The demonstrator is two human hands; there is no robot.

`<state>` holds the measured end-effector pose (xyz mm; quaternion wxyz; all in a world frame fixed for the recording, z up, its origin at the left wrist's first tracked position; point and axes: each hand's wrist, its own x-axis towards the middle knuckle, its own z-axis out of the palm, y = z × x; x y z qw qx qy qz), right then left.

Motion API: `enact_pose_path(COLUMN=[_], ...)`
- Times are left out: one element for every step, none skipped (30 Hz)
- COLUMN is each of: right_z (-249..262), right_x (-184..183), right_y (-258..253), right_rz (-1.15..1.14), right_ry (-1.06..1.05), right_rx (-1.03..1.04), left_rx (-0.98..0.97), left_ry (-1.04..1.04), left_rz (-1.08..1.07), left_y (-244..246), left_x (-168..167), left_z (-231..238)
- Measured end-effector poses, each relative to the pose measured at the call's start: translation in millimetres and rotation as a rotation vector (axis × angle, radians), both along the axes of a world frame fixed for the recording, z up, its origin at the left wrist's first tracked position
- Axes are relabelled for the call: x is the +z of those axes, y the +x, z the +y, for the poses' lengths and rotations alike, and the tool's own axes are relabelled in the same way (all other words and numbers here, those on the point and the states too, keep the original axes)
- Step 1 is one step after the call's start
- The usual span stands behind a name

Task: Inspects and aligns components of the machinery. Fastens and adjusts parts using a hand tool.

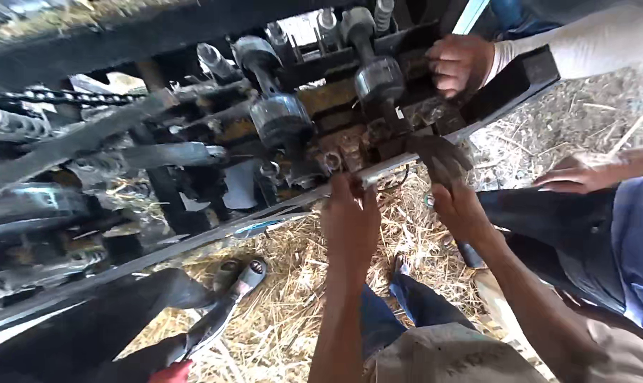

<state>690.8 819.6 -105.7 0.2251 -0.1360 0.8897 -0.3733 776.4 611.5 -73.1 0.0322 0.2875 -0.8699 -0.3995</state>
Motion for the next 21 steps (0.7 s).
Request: enact_pose_path(right_z=[1,4,1,-4,-6,-8,-11,-13,-16,-19,-17,-17,-20,-23,-26,-31,-35,-39,-43,-48,-52], right_x=[7,16,21,22,17,8,-2,-5,-1,3,10,16,19,22,24,23,20,15,8,1,-4], right_y=[1,9,12,14,22,24,20,20,20,19,28,37,38,43,48,48,49,52,55,57,60], right_rz=[-0.010,0.020,0.083,0.137,0.144,0.120,0.060,-0.025,-0.084,-0.082,-0.050,0.017,0.105,0.174,0.222,0.258,0.280,0.296,0.307,0.312,0.314], right_ry=[-0.018,-0.051,-0.104,-0.145,-0.157,-0.137,-0.097,-0.053,-0.026,-0.036,-0.067,-0.117,-0.167,-0.197,-0.208,-0.225,-0.247,-0.265,-0.282,-0.292,-0.299], right_rx=[0.003,-0.007,-0.012,-0.015,-0.027,-0.034,-0.042,-0.072,-0.096,-0.111,-0.144,-0.173,-0.183,-0.200,-0.220,-0.242,-0.268,-0.294,-0.312,-0.326,-0.340], left_rx=[0.002,-0.010,-0.011,-0.006,-0.012,-0.020,-0.027,-0.039,-0.048,-0.054,-0.069,-0.077,-0.085,-0.099,-0.117,-0.134,-0.153,-0.172,-0.189,-0.202,-0.212], left_ry=[0.044,0.086,0.119,0.152,0.195,0.225,0.243,0.261,0.273,0.274,0.291,0.310,0.316,0.324,0.326,0.318,0.312,0.305,0.296,0.290,0.287], left_rz=[-0.031,-0.059,-0.070,-0.089,-0.138,-0.177,-0.194,-0.211,-0.219,-0.222,-0.234,-0.236,-0.228,-0.229,-0.232,-0.224,-0.220,-0.217,-0.213,-0.209,-0.208], left_y=[10,22,30,38,50,56,60,68,71,71,77,77,73,74,73,68,66,64,61,60,59], left_x=[-9,-17,-26,-34,-40,-45,-50,-51,-50,-49,-46,-45,-47,-46,-45,-44,-42,-41,-40,-40,-40], left_z=[-1,0,-2,-4,-3,-5,-7,-8,-12,-15,-17,-21,-26,-31,-36,-41,-45,-49,-54,-59,-63])
